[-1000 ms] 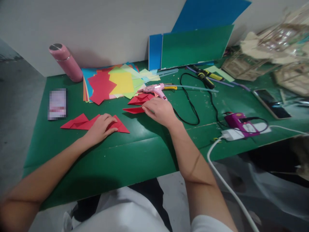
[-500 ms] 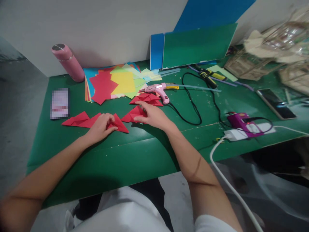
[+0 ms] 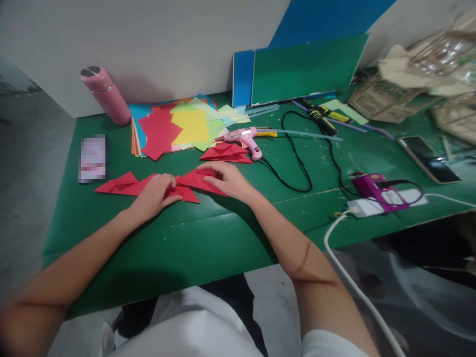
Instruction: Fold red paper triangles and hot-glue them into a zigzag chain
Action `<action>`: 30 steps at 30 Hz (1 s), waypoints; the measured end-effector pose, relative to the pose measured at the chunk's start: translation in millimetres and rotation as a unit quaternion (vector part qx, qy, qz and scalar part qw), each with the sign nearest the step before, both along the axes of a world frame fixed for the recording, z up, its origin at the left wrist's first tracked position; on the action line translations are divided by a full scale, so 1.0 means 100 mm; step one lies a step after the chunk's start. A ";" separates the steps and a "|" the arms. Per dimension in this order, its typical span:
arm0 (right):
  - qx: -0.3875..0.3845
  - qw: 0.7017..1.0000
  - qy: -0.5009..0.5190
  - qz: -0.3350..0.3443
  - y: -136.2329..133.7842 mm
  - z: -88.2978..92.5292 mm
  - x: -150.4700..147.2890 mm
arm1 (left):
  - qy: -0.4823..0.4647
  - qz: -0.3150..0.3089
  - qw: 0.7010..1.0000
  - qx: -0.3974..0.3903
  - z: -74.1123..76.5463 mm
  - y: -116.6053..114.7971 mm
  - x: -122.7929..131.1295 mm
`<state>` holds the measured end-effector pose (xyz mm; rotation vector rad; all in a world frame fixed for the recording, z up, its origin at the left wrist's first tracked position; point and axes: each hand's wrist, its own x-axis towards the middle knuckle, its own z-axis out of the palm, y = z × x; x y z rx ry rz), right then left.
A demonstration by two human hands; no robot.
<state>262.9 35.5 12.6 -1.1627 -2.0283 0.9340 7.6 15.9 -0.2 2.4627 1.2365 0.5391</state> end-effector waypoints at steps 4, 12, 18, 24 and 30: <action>-0.018 1.000 -0.006 0.001 0.03 -0.05 0.01 | 0.008 0.013 0.999 0.028 -0.02 -0.02 0.00; -0.043 0.997 -0.056 0.044 0.03 -0.05 0.02 | 0.007 -0.030 0.998 0.058 -0.06 0.02 -0.03; -0.026 0.993 -0.092 0.072 0.01 -0.02 0.01 | 0.014 -0.038 0.998 0.053 -0.04 0.01 -0.03; -0.019 0.988 -0.083 0.127 0.00 0.04 0.01 | 0.054 -0.056 0.995 0.064 -0.01 -0.01 0.00; -0.021 0.985 -0.099 0.142 0.01 0.01 0.02 | 0.089 -0.068 0.987 0.116 -0.04 -0.01 0.01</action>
